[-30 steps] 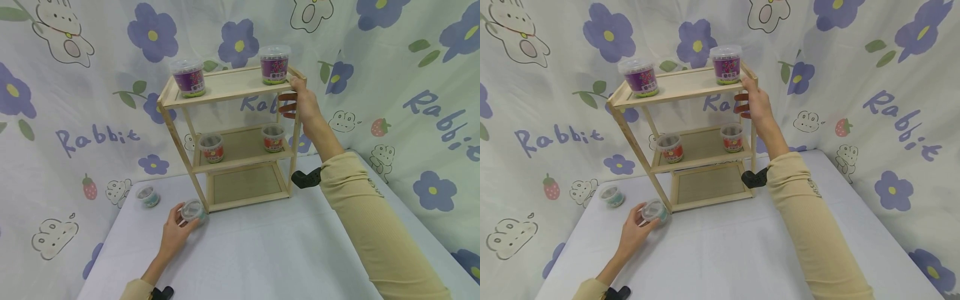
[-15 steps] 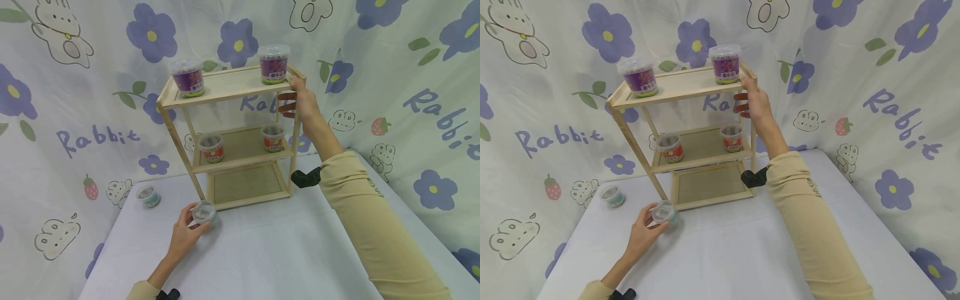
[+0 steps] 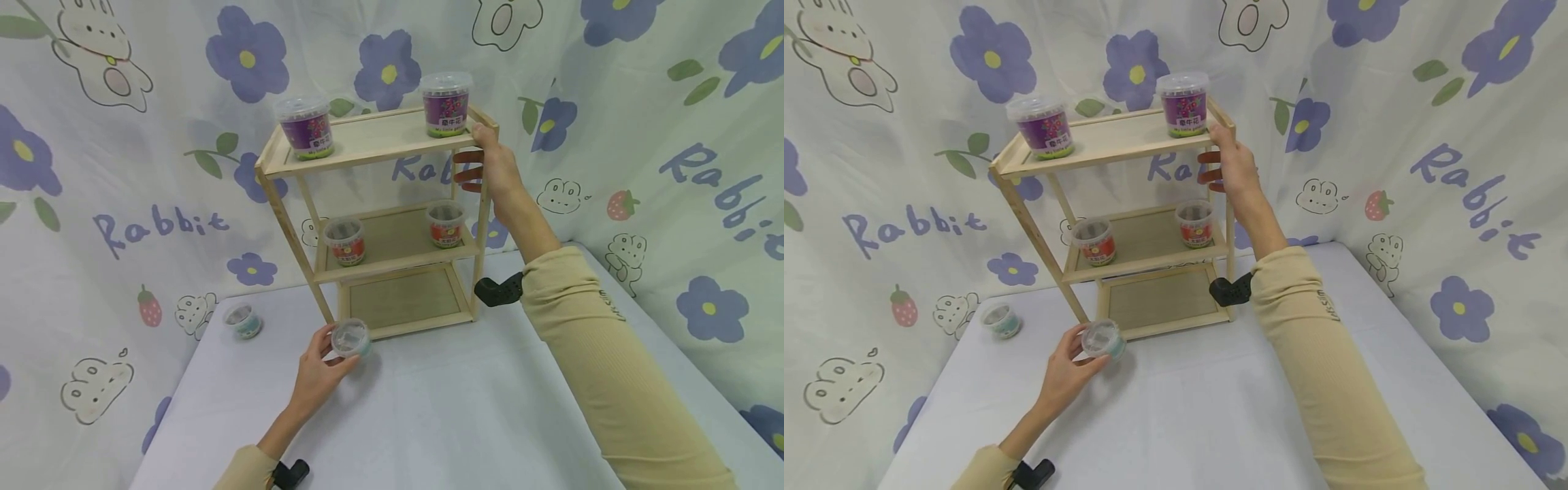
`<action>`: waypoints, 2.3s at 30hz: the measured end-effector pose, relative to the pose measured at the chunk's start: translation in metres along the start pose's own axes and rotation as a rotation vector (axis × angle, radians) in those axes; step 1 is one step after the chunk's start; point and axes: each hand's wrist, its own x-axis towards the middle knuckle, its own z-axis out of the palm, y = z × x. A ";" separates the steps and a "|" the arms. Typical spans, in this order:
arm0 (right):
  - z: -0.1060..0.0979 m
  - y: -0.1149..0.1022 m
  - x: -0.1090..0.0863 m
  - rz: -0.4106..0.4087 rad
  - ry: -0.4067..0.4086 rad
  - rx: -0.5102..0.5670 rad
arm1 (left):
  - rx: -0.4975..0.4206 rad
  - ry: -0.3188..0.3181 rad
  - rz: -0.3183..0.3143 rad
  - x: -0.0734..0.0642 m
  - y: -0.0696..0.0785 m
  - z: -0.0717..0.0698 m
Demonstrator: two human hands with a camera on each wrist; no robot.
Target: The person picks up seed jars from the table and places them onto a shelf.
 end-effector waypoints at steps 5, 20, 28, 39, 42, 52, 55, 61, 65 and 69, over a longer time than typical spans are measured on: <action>0.000 0.001 0.001 -0.002 -0.002 0.007 | -0.030 0.007 0.007 0.012 -0.017 0.015; -0.002 0.001 0.001 -0.001 -0.008 0.028 | -0.051 -0.002 0.005 0.042 -0.016 0.050; -0.002 0.001 0.002 0.000 -0.003 0.036 | -0.071 -0.002 0.045 0.063 -0.012 0.072; 0.000 -0.001 0.002 0.005 -0.005 0.044 | -0.024 0.003 -0.009 0.086 -0.015 0.100; 0.000 -0.001 0.003 0.005 -0.006 0.039 | -0.001 0.017 -0.022 0.093 -0.017 0.106; -0.001 0.000 0.002 0.007 -0.005 0.026 | 0.070 0.015 -0.034 0.112 -0.029 0.131; -0.001 0.000 0.002 0.005 -0.004 0.028 | 0.100 0.003 -0.060 0.114 -0.030 0.137; 0.000 0.000 0.001 0.002 -0.004 0.029 | 0.101 -0.036 -0.110 0.115 -0.028 0.145; 0.000 -0.001 0.000 -0.001 -0.012 0.031 | 0.127 -0.057 -0.114 0.116 -0.027 0.150; 0.002 -0.002 0.000 0.002 -0.012 0.031 | 0.172 -0.050 -0.085 0.116 -0.028 0.157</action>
